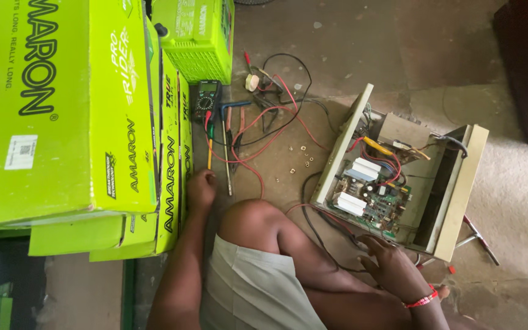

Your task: The person sits on the floor and works on an open electronic device, using a screwdriver to tighten screws on the circuit board and adjusting wires. They also use a multimeter to test connections within the device.

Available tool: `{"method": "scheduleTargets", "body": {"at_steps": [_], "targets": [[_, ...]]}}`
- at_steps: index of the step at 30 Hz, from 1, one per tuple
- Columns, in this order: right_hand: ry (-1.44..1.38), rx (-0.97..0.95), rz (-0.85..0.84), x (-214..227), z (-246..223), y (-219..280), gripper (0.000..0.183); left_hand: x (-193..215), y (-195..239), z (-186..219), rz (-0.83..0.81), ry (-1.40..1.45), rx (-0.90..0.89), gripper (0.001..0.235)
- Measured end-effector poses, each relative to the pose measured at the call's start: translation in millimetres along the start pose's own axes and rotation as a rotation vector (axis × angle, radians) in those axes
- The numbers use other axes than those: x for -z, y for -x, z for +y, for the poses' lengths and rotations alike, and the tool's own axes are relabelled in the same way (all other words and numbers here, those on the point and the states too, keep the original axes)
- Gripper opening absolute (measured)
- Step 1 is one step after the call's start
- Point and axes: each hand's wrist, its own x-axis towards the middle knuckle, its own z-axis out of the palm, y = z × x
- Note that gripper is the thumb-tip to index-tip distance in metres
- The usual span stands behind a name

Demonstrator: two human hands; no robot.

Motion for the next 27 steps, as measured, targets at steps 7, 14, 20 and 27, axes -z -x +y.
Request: {"method": "scheduleTargets", "body": {"at_steps": [7, 14, 20, 27], "targets": [[0.015, 0.032, 0.002, -4, 1, -4, 0.053, -15, -13, 7, 0.003, -0.454, -0.058, 0.029], [-0.01, 0.032, -0.025, -3, -4, -2, 0.056, -13, -31, -2, -0.224, -0.543, 0.004, 0.013], [0.001, 0.071, -0.039, 2, -6, -1, 0.053, 31, -21, 15, -0.218, -0.412, 0.122, 0.022], [0.014, 0.107, -0.003, 6, -14, 10, 0.047, 104, 80, -3, -0.409, 0.745, 0.862, 0.023]]}}
